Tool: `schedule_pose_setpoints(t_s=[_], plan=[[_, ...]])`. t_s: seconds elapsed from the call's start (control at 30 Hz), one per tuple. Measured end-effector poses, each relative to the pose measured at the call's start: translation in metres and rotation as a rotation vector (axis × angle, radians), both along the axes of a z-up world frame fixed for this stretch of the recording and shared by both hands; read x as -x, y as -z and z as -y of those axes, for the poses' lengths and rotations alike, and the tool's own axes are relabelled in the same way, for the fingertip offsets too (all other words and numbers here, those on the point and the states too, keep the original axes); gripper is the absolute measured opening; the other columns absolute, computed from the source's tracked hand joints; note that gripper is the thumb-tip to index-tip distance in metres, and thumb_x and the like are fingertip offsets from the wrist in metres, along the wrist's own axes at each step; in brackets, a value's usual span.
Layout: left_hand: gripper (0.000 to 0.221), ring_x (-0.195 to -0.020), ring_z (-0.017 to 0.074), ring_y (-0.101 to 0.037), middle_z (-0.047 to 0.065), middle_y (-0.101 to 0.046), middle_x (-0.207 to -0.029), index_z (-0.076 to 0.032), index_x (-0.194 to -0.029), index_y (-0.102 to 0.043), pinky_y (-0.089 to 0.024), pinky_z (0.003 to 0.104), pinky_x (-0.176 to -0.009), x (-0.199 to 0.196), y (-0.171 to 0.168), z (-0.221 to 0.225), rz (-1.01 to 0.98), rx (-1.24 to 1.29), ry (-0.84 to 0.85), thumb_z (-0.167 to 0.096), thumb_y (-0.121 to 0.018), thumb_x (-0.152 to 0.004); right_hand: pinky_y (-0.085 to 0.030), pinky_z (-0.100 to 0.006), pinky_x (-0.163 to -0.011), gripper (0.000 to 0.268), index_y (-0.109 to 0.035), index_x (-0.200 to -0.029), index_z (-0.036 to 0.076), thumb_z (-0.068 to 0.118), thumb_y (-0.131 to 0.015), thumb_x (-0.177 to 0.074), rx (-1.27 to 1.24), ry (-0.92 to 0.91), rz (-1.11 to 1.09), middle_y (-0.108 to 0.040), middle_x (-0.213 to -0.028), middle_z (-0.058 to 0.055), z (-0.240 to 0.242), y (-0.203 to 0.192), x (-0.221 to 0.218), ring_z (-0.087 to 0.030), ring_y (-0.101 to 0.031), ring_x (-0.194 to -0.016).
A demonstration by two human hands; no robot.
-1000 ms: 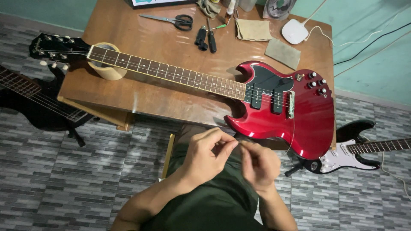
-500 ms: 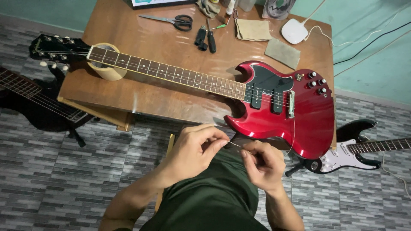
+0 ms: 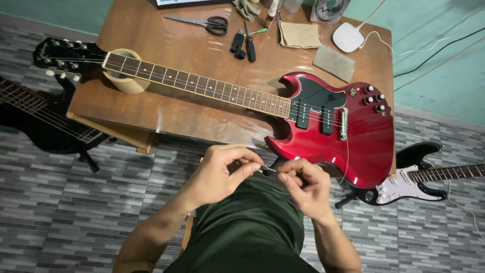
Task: Preparing and threading new strings through the bridge of an electric guitar on a workbench.
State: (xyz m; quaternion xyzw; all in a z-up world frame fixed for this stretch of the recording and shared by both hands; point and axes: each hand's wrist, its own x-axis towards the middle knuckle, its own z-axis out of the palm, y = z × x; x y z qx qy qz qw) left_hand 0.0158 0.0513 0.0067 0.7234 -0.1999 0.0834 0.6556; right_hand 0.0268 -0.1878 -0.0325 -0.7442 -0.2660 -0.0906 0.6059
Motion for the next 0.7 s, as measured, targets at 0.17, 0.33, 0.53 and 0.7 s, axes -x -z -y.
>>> schedule_pose_setpoints(t_s=[0.17, 0.33, 0.53, 0.7], plan=[[0.011, -0.063, 0.0278, -0.07, 0.01, -0.07, -0.072, -0.008, -0.102, -0.077, -0.055, 0.034, -0.052, 0.011, -0.011, 0.007, 0.122, -0.114, -0.103, -0.01, -0.072, -0.092, -0.04, -0.027, -0.042, 0.007, -0.078, -0.092, -0.002, -0.001, -0.076, -0.085, 0.066, 0.137, 0.137, -0.055, -0.05, -0.005, -0.021, -0.008, 0.006, -0.012, -0.042, -0.041], [0.011, -0.061, 0.0284, -0.069, 0.009, -0.067, -0.068, -0.006, -0.1, -0.076, -0.055, 0.034, -0.054, 0.011, -0.011, 0.015, 0.186, -0.062, -0.125, -0.007, -0.065, -0.097, -0.042, -0.03, -0.039, 0.006, -0.081, -0.089, 0.001, 0.003, -0.079, -0.084, 0.144, 0.15, 0.373, -0.052, -0.049, -0.006, -0.03, -0.016, 0.001, -0.02, -0.044, -0.036], [0.013, -0.053, 0.0258, -0.067, 0.004, -0.067, -0.059, -0.007, -0.093, -0.077, -0.053, 0.032, -0.049, 0.012, 0.009, 0.029, 0.12, 0.044, -0.152, -0.013, -0.066, -0.097, -0.039, -0.03, -0.037, 0.007, -0.081, -0.086, -0.003, -0.004, -0.08, -0.079, 0.098, 0.216, 0.641, -0.042, -0.047, -0.003, -0.029, -0.009, -0.004, -0.017, -0.038, -0.034], [0.017, -0.055, 0.0305, -0.067, 0.008, -0.065, -0.061, -0.005, -0.096, -0.077, -0.056, 0.037, -0.052, 0.017, 0.011, 0.035, 0.231, 0.002, -0.159, -0.009, -0.061, -0.099, -0.037, -0.032, -0.034, 0.005, -0.078, -0.083, -0.01, -0.011, -0.077, -0.078, 0.01, 0.268, 0.583, -0.044, -0.04, -0.006, -0.039, -0.015, 0.002, -0.02, -0.039, -0.029]])
